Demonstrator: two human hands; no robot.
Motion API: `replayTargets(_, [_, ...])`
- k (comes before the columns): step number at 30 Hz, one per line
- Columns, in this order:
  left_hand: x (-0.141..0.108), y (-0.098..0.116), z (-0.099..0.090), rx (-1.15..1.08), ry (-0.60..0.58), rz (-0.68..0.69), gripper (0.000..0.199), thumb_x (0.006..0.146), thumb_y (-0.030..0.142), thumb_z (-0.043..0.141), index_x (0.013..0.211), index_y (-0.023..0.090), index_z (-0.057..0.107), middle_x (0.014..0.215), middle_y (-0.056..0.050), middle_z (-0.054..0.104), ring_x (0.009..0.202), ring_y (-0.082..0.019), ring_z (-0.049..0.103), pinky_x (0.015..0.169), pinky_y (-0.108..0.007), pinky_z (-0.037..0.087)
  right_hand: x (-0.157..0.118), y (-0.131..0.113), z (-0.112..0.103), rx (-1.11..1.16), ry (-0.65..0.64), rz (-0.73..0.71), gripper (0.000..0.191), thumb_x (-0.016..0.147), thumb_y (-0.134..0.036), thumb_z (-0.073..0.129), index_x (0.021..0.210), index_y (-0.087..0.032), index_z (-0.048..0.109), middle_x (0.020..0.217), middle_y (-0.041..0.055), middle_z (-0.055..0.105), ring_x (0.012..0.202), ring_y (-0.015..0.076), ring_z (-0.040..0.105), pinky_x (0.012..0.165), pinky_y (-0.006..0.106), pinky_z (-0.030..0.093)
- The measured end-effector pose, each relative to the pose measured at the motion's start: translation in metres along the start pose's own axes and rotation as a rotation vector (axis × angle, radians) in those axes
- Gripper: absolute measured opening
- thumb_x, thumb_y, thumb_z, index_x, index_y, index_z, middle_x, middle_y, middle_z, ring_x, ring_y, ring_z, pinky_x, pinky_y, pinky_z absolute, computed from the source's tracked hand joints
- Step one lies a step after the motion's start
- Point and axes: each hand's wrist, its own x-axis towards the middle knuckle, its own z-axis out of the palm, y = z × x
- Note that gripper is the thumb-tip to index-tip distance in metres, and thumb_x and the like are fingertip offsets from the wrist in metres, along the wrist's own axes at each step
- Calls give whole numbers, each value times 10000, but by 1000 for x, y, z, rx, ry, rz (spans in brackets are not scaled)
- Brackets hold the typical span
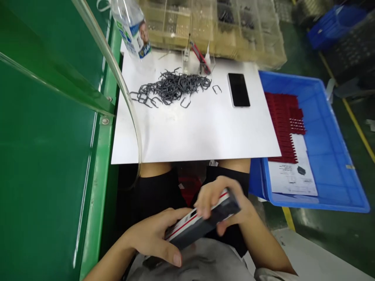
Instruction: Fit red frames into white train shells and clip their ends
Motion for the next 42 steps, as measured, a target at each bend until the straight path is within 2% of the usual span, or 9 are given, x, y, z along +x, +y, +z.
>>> replayTargets(3, [-5, -11, 0, -49, 195, 29, 723, 782, 853, 842, 1102, 205, 818, 791, -24, 710, 714, -216, 642, 682, -311, 551, 40, 5, 21, -45, -87, 65, 681, 804, -399, 1043, 1344, -247, 657, 1239, 132, 805, 1011, 227, 817, 864, 347, 692])
replayTargets(8, [-17, -23, -6, 142, 680, 20, 408, 846, 542, 858, 1055, 200, 785, 791, 3, 597, 724, -176, 529, 648, -273, 472, 92, -16, -4, -414, -258, 218, 613, 966, -330, 898, 1501, -208, 623, 1302, 124, 824, 1138, 210, 811, 999, 326, 640])
replayTargets(10, [-15, -26, -8, 43, 664, 29, 427, 805, 487, 903, 1071, 193, 745, 782, 7, 628, 702, -167, 545, 640, -271, 466, 116, -26, -32, -547, -417, 303, 670, 925, -450, 928, 1488, -216, 650, 1357, 119, 808, 1185, 243, 793, 1030, 361, 626])
replayTargets(15, [-7, -35, -5, -350, 517, 61, 729, 669, 451, 1072, 1212, 201, 655, 816, -19, 722, 664, -176, 649, 601, -261, 478, 192, -18, -110, -1336, 0, 186, 241, 1022, -356, 751, 1206, -200, 748, 1262, 133, 766, 980, 253, 693, 924, 420, 564])
replayTargets(19, [-15, -41, -6, -369, 495, 128, 793, 688, 644, 1043, 1217, 184, 673, 797, -10, 681, 679, -151, 583, 622, -259, 458, 227, 1, -134, -1607, -109, 276, 58, 987, -214, 693, 1025, -176, 716, 1149, 149, 710, 1034, 292, 652, 963, 448, 516])
replayTargets(23, [-26, -48, -8, -198, 575, 82, 680, 882, 737, 856, 1277, 201, 721, 997, -90, 727, 865, -249, 693, 808, -397, 600, 215, -3, -122, -1636, -136, 249, 134, 1080, -253, 558, 986, -209, 642, 1120, 140, 690, 1081, 313, 621, 984, 477, 473])
replayTargets(29, [-20, -50, -5, -70, 698, 49, 712, 881, 742, 837, 1382, 245, 740, 968, -70, 693, 784, -240, 674, 654, -357, 618, 183, -19, -109, -1632, -153, 238, 234, 1140, -291, 469, 1039, -211, 664, 1115, 126, 693, 983, 276, 659, 844, 412, 527])
replayTargets(38, [-13, -36, -3, -24, 692, 46, 638, 970, 710, 764, 1359, 204, 744, 868, -48, 662, 677, -197, 620, 612, -325, 585, 143, 22, -92, -1624, 192, 78, 258, 1083, -288, 652, 1229, -164, 824, 1276, 180, 800, 1194, 370, 714, 1047, 569, 613])
replayTargets(42, [-16, -30, -2, 202, 733, 19, 558, 972, 726, 726, 1209, 229, 817, 908, -75, 696, 805, -261, 648, 704, -384, 602, 124, 2, -54, -1189, 336, 63, 195, 1052, -266, 745, 1191, -239, 878, 1267, 109, 838, 1184, 304, 775, 1062, 502, 653])
